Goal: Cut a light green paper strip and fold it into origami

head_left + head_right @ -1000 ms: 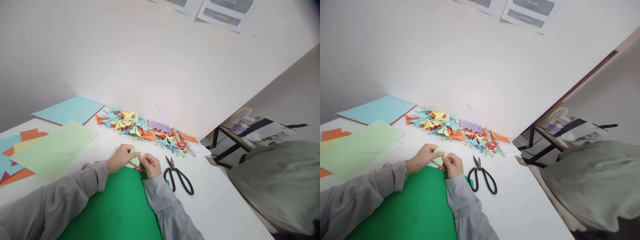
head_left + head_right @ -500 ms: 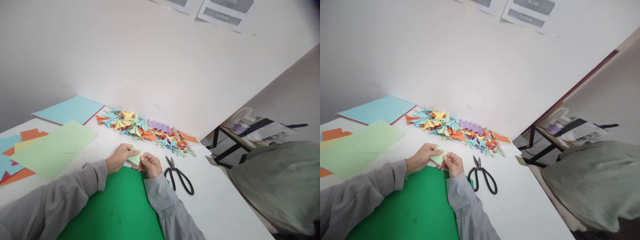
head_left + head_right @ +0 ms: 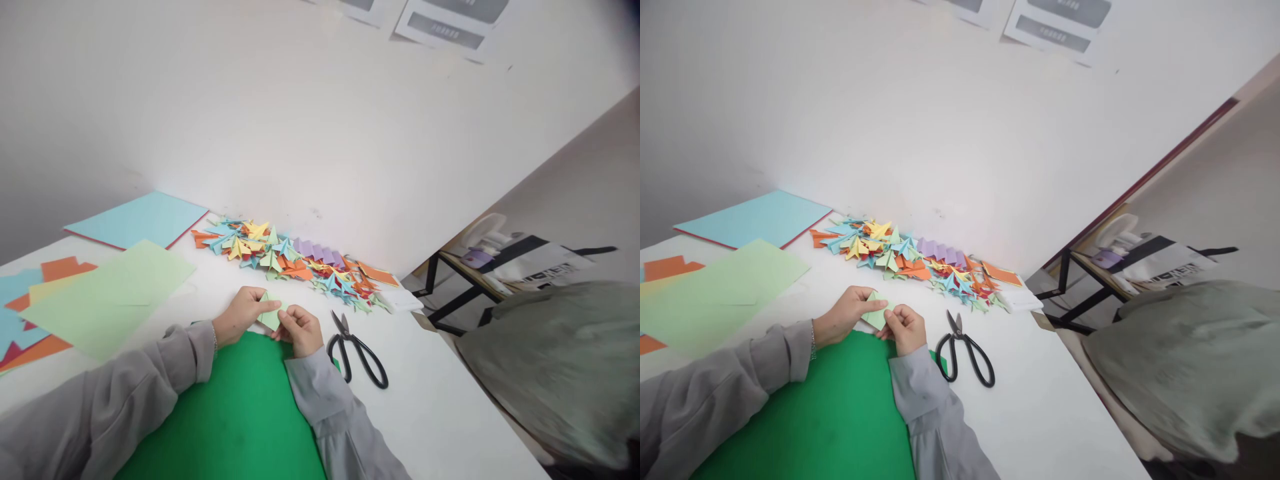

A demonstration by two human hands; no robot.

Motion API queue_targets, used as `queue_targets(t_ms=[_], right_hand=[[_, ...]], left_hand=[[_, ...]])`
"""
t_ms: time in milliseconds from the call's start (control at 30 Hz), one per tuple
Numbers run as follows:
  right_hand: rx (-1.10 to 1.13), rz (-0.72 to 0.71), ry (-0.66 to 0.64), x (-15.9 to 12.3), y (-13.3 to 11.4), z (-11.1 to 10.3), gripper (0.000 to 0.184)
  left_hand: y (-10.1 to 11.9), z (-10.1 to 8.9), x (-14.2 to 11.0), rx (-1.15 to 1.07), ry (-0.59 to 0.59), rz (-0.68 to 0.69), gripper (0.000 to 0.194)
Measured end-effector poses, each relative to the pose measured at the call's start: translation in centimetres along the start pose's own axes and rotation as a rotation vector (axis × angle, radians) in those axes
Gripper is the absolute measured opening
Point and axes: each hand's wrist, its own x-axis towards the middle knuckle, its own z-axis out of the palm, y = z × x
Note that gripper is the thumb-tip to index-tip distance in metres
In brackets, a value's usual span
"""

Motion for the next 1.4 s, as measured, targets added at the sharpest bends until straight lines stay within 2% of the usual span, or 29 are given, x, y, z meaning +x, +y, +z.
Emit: queue_targets(t_ms=[200,367,700,867,1000,1133,1267,1400], right_hand=[[-0.013,0.003,0.054,-0.1,-0.1,0.0,0.032],[-0.013,-0.020,0.016,0.1,0.3,-0.1,0.027],[-0.039,-0.027,0.084,0.4,0.7,-0.2,0.029],[-0.034,-0.030,0.089,0.4,0.8,-0.1,0.029],[-0.019,-0.006,0.130,0.3,0.6,0.1,0.030],[-0.011,-0.065,0.182,0.3,0.2,0.0,0.030],[-0.086,-0.123,0.230,0.5,0.0,-0.3,0.029],[-0.069,-0.117,0.245,0.6,-0.1,-0.4,0.027]], left_hand=[[0.0,-0.2,0.3,0.099,0.120,0.166,0.033],[0.3,0.0,0.1,0.086,0.023,0.043,0.031],[0.2,-0.1,0.2,0.138,0.057,0.154,0.035],[0.1,-0.1,0.2,0.081,0.051,0.090,0.036],[-0.1,-0.1,0.3,0.039,0.067,0.107,0.036],[0.0,0.0,0.4,-0.046,0.006,0.077,0.033],[0.1,0.0,0.4,0.041,0.003,0.086,0.027],[0.3,-0.1,0.2,0.048,-0.010,0.008,0.023]])
